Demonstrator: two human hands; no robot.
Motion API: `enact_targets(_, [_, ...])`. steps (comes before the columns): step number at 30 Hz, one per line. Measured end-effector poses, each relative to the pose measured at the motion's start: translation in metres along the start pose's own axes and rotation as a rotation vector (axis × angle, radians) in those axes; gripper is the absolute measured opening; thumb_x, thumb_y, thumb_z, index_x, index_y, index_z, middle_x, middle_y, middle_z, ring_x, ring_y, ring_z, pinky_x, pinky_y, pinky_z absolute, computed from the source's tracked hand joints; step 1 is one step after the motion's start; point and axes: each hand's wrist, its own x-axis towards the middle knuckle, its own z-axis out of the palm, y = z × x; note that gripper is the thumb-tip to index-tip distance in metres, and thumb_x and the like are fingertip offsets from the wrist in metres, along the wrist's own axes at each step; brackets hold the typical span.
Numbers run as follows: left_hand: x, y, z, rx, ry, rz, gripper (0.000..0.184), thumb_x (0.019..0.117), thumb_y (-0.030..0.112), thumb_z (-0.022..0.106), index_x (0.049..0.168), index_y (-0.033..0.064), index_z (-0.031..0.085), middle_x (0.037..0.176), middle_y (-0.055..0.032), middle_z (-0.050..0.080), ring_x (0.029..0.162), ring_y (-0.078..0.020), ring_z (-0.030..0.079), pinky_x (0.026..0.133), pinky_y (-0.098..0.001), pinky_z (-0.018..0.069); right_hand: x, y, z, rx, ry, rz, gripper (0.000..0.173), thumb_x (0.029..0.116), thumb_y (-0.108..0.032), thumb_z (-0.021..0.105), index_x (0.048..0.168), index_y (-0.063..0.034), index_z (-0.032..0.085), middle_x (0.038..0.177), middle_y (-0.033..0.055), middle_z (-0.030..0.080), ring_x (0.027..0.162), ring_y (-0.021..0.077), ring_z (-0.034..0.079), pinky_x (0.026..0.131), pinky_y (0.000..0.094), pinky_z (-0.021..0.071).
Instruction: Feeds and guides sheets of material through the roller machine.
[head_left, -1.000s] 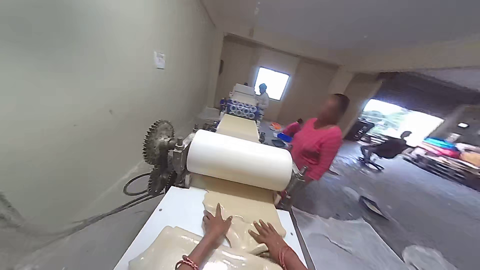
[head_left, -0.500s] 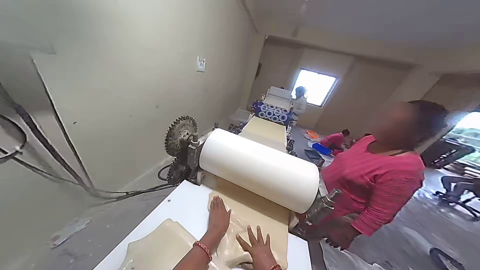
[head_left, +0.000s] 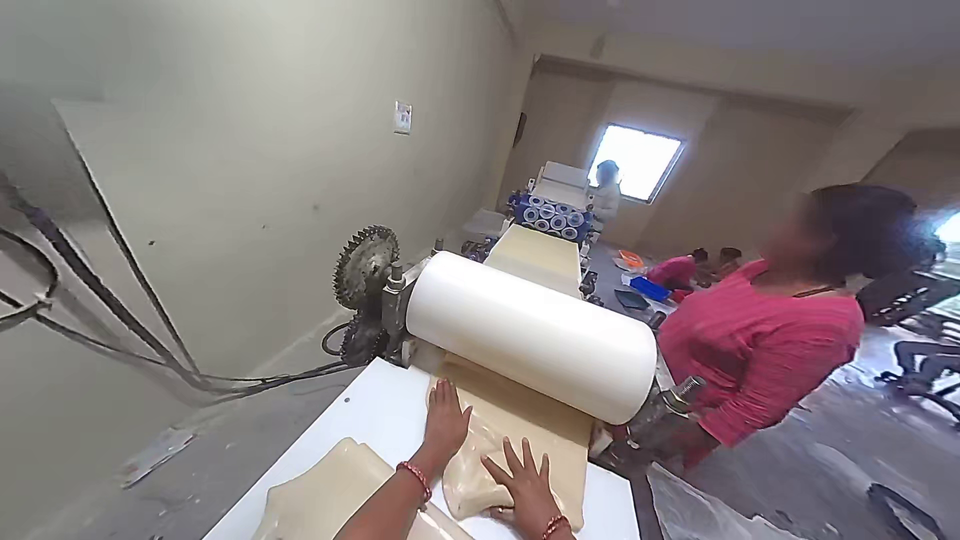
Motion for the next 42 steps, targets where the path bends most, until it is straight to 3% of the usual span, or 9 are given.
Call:
enact_targets(30, [0.02,-0.008,-0.011,-0.031,-0.05,0.095,0.085,0.106,0.05,0.039,0.157,-0.0126,0.013,0.166,-0.0331,0.008,0.157,-0.043,0.004,0.126,-0.0574,0.0027,0.019,0.014,0.003,0.069,0.108,-0.003,0.077,0.0861,-0.058,0.073,0.155,-0.0414,0.043,0.171,0.0077,0.021,0.156,0.0467,0.005,0.111,0.0832,0.0003])
enact_targets(31, [0.019,-0.009,-0.023,-0.049,-0.13,0.116,0.082,0.1065,0.049,0.039,0.157,-0.0118,0.018,0.166,-0.0334,0.01,0.157,-0.0438,0.006,0.126,-0.0579,0.0058,0.019,0.015,0.003,0.083,0.117,-0.003,0.076,0.0856,-0.056,0.074,0.154,-0.0405,0.045,0.17,0.0072,0.022,0.156,0.0462,0.006,0.111,0.0829,-0.0003])
enact_targets(33, [0.011,-0.016,-0.056,-0.106,-0.308,0.142,0.071,0.1082,0.05,0.037,0.151,-0.0062,0.041,0.161,-0.0311,0.03,0.152,-0.044,0.027,0.122,-0.0597,0.0241,0.017,0.012,0.001,0.103,0.108,0.021,0.077,0.0854,-0.053,0.075,0.155,-0.0403,0.044,0.171,0.0052,0.022,0.157,0.0442,0.005,0.112,0.082,-0.0007])
enact_targets(34, [0.003,-0.022,-0.074,-0.142,-0.372,0.165,0.066,0.1085,0.05,0.037,0.146,-0.0027,0.05,0.152,-0.0292,0.046,0.144,-0.0432,0.041,0.117,-0.0612,0.0329,0.015,0.008,-0.003,0.122,0.101,0.047,0.077,0.0856,-0.05,0.077,0.155,-0.0398,0.044,0.171,0.0044,0.022,0.157,0.0433,0.004,0.113,0.0814,-0.0003])
enact_targets(35, [-0.01,-0.033,-0.091,-0.171,-0.433,0.187,0.065,0.1083,0.05,0.038,0.148,0.0007,0.049,0.148,-0.027,0.051,0.141,-0.0423,0.046,0.116,-0.0621,0.0339,0.011,0.002,-0.007,0.146,0.099,0.074,0.077,0.0856,-0.046,0.078,0.155,-0.0372,0.045,0.17,0.0052,0.024,0.157,0.0439,0.007,0.113,0.0814,0.0027])
enact_targets(37, [-0.044,-0.067,-0.112,-0.131,-0.464,0.209,0.066,0.106,0.052,0.045,0.153,0.0054,0.046,0.15,-0.0241,0.051,0.142,-0.0422,0.045,0.117,-0.0639,0.0299,-0.008,-0.013,-0.014,0.175,0.065,0.112,0.075,0.0872,-0.045,0.078,0.154,-0.0273,0.049,0.166,0.0097,0.033,0.155,0.0435,0.02,0.115,0.0771,0.0162])
enact_targets(39, [-0.082,-0.115,-0.119,-0.075,-0.4,0.167,0.069,0.1028,0.057,0.049,0.152,0.008,0.047,0.152,-0.0218,0.049,0.146,-0.0412,0.04,0.12,-0.0655,0.0221,-0.05,-0.018,-0.015,0.279,0.074,0.102,0.07,0.0906,-0.042,0.075,0.15,-0.0124,0.052,0.159,0.0141,0.045,0.149,0.0336,0.038,0.12,0.0575,0.031])
enact_targets(40, [-0.097,-0.141,-0.121,-0.067,-0.364,0.141,0.073,0.1014,0.059,0.05,0.152,0.0071,0.047,0.154,-0.0213,0.047,0.147,-0.0404,0.038,0.122,-0.0643,0.0198,-0.08,-0.018,-0.01,0.379,0.135,0.11,0.069,0.0922,-0.039,0.074,0.15,-0.0078,0.051,0.155,0.0154,0.048,0.146,0.03,0.044,0.121,0.0505,0.0338])
enact_targets(42, [-0.116,-0.191,-0.118,-0.119,-0.321,0.147,0.079,0.0992,0.061,0.052,0.153,0.0034,0.044,0.156,-0.0225,0.043,0.147,-0.0392,0.038,0.122,-0.0596,0.0254,-0.149,-0.019,0.014,0.494,0.315,0.217,0.068,0.0916,-0.033,0.075,0.149,-0.0041,0.052,0.153,0.019,0.05,0.144,0.0331,0.047,0.12,0.0509,0.0358])
